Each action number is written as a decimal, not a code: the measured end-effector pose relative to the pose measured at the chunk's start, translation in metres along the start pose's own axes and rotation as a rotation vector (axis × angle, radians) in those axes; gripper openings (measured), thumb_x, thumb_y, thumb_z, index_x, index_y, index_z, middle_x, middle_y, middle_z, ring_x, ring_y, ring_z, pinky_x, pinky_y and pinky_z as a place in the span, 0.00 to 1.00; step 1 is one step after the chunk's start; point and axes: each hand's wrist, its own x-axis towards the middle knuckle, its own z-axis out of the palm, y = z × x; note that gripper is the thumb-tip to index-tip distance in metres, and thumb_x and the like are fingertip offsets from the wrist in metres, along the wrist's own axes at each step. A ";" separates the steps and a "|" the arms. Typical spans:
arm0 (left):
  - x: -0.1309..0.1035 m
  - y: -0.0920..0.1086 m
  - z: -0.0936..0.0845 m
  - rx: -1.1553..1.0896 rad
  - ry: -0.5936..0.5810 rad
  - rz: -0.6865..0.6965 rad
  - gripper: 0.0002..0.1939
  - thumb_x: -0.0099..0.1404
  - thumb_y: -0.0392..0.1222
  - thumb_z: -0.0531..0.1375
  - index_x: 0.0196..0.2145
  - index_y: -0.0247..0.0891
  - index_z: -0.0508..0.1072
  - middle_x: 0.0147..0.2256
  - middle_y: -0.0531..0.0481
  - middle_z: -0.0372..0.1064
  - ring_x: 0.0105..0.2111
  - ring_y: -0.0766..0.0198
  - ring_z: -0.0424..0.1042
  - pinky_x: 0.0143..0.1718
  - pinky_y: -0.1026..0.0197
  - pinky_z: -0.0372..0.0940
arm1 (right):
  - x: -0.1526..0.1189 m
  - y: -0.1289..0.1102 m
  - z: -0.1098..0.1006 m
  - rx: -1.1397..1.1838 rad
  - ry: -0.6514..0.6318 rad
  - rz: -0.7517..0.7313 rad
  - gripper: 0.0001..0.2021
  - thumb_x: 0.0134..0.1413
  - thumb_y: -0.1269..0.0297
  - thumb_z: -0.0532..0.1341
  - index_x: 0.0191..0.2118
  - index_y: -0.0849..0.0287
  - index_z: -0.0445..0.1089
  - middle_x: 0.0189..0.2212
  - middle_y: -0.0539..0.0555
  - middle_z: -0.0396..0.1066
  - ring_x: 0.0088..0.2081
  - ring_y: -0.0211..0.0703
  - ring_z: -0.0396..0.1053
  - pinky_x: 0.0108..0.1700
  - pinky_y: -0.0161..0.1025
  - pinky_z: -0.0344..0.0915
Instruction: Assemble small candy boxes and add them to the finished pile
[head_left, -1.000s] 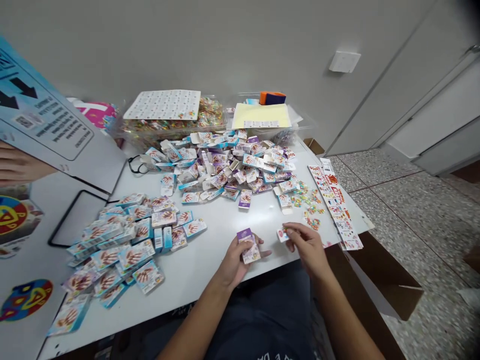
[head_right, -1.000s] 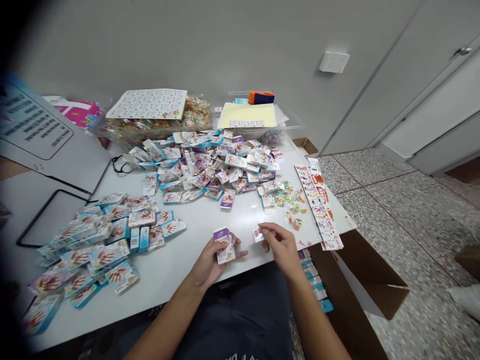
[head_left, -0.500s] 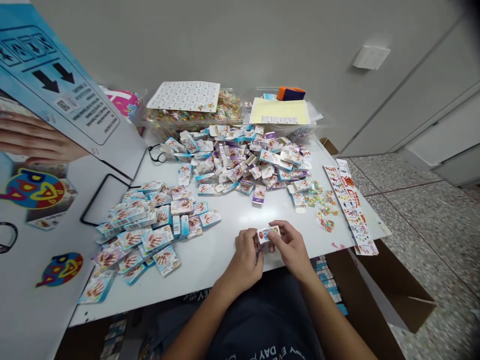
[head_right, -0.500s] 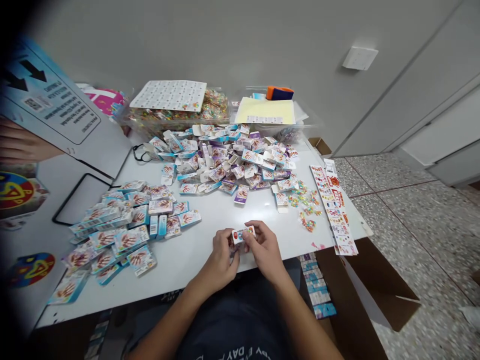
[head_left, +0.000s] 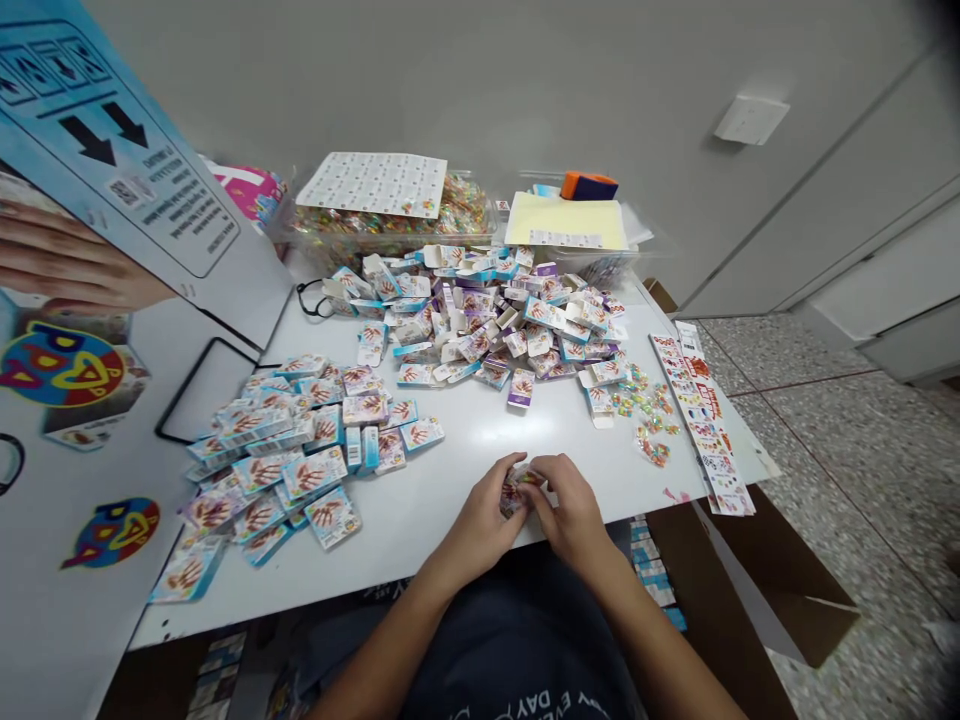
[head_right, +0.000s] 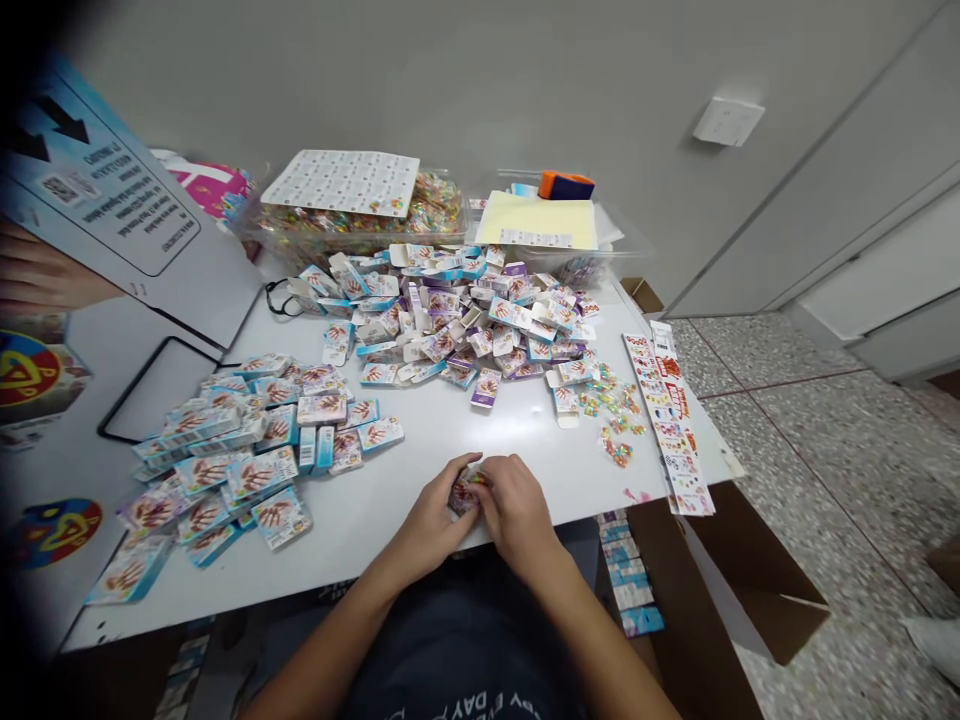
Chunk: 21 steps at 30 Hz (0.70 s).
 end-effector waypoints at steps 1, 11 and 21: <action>0.000 0.000 0.000 0.009 0.020 -0.002 0.18 0.65 0.34 0.58 0.52 0.41 0.68 0.49 0.45 0.72 0.49 0.56 0.71 0.51 0.54 0.65 | -0.001 -0.001 0.005 -0.014 0.020 -0.021 0.12 0.67 0.68 0.57 0.52 0.52 0.73 0.45 0.59 0.75 0.41 0.51 0.69 0.44 0.51 0.71; -0.002 0.005 0.000 -0.155 0.034 -0.124 0.08 0.63 0.34 0.57 0.39 0.42 0.60 0.34 0.55 0.66 0.34 0.63 0.67 0.37 0.63 0.61 | 0.000 -0.011 0.006 0.200 -0.096 -0.058 0.14 0.67 0.72 0.57 0.51 0.49 0.74 0.54 0.57 0.71 0.51 0.50 0.68 0.53 0.53 0.68; -0.014 0.001 -0.009 -0.898 -0.038 -0.321 0.16 0.66 0.53 0.53 0.46 0.42 0.62 0.32 0.51 0.66 0.28 0.62 0.69 0.32 0.59 0.68 | -0.004 -0.012 0.006 0.424 -0.129 0.038 0.13 0.63 0.68 0.63 0.51 0.49 0.75 0.56 0.57 0.71 0.54 0.50 0.67 0.55 0.51 0.67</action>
